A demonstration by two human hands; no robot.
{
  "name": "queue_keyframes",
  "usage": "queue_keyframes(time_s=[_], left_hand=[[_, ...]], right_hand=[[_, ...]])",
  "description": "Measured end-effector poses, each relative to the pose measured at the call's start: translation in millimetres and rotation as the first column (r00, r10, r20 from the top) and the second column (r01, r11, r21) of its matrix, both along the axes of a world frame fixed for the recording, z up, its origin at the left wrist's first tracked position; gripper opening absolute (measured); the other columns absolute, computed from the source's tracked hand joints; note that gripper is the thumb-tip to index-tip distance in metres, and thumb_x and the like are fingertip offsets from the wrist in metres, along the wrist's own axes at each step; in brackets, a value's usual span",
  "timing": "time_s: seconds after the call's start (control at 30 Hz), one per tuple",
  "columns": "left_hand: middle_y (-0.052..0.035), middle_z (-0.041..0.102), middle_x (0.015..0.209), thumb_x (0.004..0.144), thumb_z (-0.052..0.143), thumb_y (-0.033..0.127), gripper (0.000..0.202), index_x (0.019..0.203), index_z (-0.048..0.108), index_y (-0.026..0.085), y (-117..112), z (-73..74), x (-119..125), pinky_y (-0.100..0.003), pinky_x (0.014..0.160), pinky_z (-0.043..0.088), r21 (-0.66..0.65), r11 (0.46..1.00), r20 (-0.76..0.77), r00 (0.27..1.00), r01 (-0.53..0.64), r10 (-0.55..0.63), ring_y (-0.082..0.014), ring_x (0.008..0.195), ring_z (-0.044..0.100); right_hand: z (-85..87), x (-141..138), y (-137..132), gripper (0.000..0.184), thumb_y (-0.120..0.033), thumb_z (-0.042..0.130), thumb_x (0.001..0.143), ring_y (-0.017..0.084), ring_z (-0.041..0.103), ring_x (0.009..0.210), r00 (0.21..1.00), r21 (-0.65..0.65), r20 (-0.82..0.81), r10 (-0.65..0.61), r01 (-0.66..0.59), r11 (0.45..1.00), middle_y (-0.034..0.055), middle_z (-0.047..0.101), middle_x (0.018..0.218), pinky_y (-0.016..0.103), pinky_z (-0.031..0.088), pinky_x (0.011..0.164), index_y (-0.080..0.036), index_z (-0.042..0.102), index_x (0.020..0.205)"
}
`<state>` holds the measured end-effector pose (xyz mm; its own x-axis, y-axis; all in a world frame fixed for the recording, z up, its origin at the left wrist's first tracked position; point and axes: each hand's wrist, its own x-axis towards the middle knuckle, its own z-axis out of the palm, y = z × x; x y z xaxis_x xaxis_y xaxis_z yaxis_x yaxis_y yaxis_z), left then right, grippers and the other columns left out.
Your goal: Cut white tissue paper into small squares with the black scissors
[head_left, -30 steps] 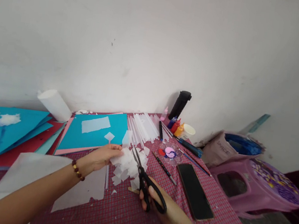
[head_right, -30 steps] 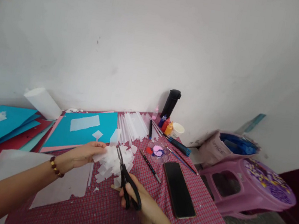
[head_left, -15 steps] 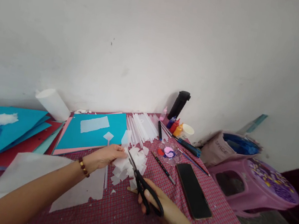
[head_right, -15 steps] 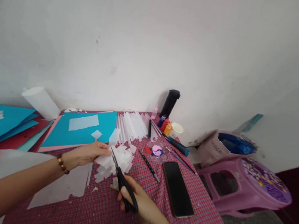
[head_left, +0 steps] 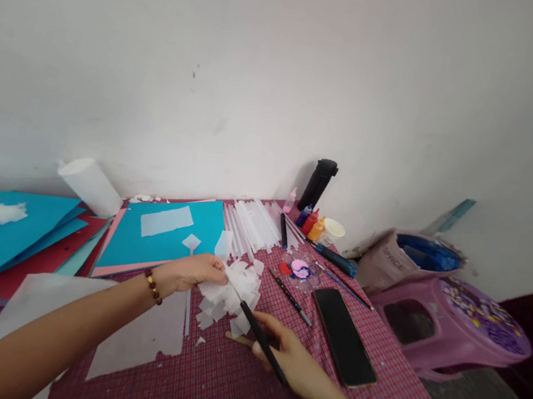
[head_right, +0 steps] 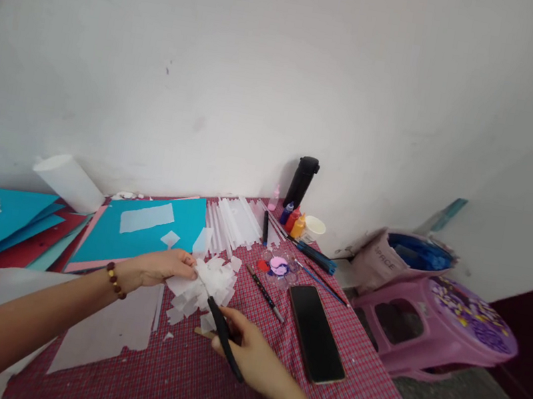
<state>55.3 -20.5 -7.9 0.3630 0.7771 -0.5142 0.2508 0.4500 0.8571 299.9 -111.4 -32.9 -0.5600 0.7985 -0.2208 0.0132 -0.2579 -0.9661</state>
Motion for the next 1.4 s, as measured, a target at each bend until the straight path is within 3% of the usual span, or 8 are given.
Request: queue_keyframes(time_s=[0.17,0.3,0.43,0.53,0.73,0.93,1.1,1.4], left_hand=[[0.0008,0.058,0.049,0.053,0.067,0.019,0.009,0.054,0.060,0.014,3,-5.0,4,-0.023,0.047,0.034,-0.015,1.000,0.034,0.999,-0.015,0.015,-0.0109,0.044,0.048],[0.0032,0.054,0.048,0.056,0.071,0.023,0.015,0.059,0.060,0.014,1,-9.8,2,-0.022,0.043,0.031,-0.024,0.998,0.091,0.994,-0.053,0.055,-0.0093,0.043,0.045],[0.0039,0.055,0.054,0.057,0.073,0.029,0.020,0.064,0.058,0.015,-9,-11.9,-5,-0.022,0.048,0.037,-0.039,0.993,0.178,0.977,-0.111,0.117,-0.0095,0.047,0.048],[0.0034,0.057,0.057,0.054,0.074,0.023,0.021,0.063,0.057,0.016,-16,-10.9,-10,-0.022,0.053,0.041,-0.043,0.986,0.216,0.962,-0.163,0.169,-0.0095,0.052,0.051],[0.0035,0.060,0.064,0.057,0.069,0.014,0.023,0.079,0.061,0.016,-15,-2.5,-17,-0.024,0.057,0.043,-0.033,0.979,0.247,0.947,-0.204,0.205,-0.0102,0.056,0.053],[0.0014,0.061,0.078,0.060,0.064,0.012,0.039,0.099,0.062,0.017,-8,7.9,-16,-0.024,0.060,0.041,0.129,0.990,0.153,0.987,-0.059,0.038,-0.0112,0.063,0.055],[-0.0040,0.062,0.099,0.063,0.059,0.013,0.043,0.105,0.063,0.017,-6,12.4,-9,-0.023,0.063,0.041,0.292,0.950,-0.021,0.994,0.109,-0.107,-0.0144,0.077,0.057],[-0.0055,0.063,0.104,0.059,0.057,0.009,0.045,0.103,0.065,0.017,-6,16.8,0,-0.023,0.065,0.041,0.321,0.941,-0.058,0.994,0.107,-0.094,-0.0173,0.084,0.057]], right_hand=[[-5.9,-2,0,0.050,-0.040,0.076,0.073,0.027,0.059,0.107,0.996,0.031,-0.079,-0.050,0.052,0.998,0.0059,0.067,0.104,0.042,0.040,0.097,-0.021,0.061,0.118],[-15.5,-1,2,0.050,-0.044,0.075,0.072,0.018,0.063,0.072,0.994,0.002,-0.039,-0.103,0.103,0.995,0.0030,0.066,0.089,0.031,0.050,0.069,-0.021,0.062,0.114],[-21.5,4,4,0.052,-0.051,0.070,0.074,0.005,0.038,0.038,0.993,-0.031,0.006,-0.115,0.115,0.993,-0.0037,0.056,0.072,0.020,0.027,0.037,-0.020,0.060,0.115],[-17.1,6,3,0.059,-0.057,0.068,0.074,0.004,0.037,0.039,0.995,-0.039,0.006,-0.101,0.101,0.994,-0.0046,0.052,0.069,0.020,0.023,0.039,-0.018,0.058,0.117],[7.6,16,-3,0.059,-0.057,0.064,0.079,0.011,0.048,0.062,1.000,-0.077,-0.024,-0.017,0.015,0.997,-0.0003,0.054,0.081,0.025,0.032,0.057,-0.021,0.054,0.124],[11.7,23,-4,0.061,-0.059,0.065,0.077,0.011,0.047,0.061,0.993,-0.091,-0.012,0.117,-0.118,0.989,-0.0001,0.052,0.081,0.026,0.031,0.057,-0.020,0.055,0.122],[8.4,22,-4,0.060,-0.058,0.066,0.078,0.010,0.047,0.060,0.988,-0.090,-0.032,0.153,-0.155,0.984,-0.0007,0.052,0.079,0.024,0.032,0.055,-0.018,0.055,0.121],[2.1,22,-4,0.048,-0.054,0.065,0.080,0.008,0.048,0.057,0.992,-0.154,-0.120,0.036,-0.054,0.987,0.0001,0.054,0.077,0.023,0.030,0.052,-0.016,0.056,0.107]])
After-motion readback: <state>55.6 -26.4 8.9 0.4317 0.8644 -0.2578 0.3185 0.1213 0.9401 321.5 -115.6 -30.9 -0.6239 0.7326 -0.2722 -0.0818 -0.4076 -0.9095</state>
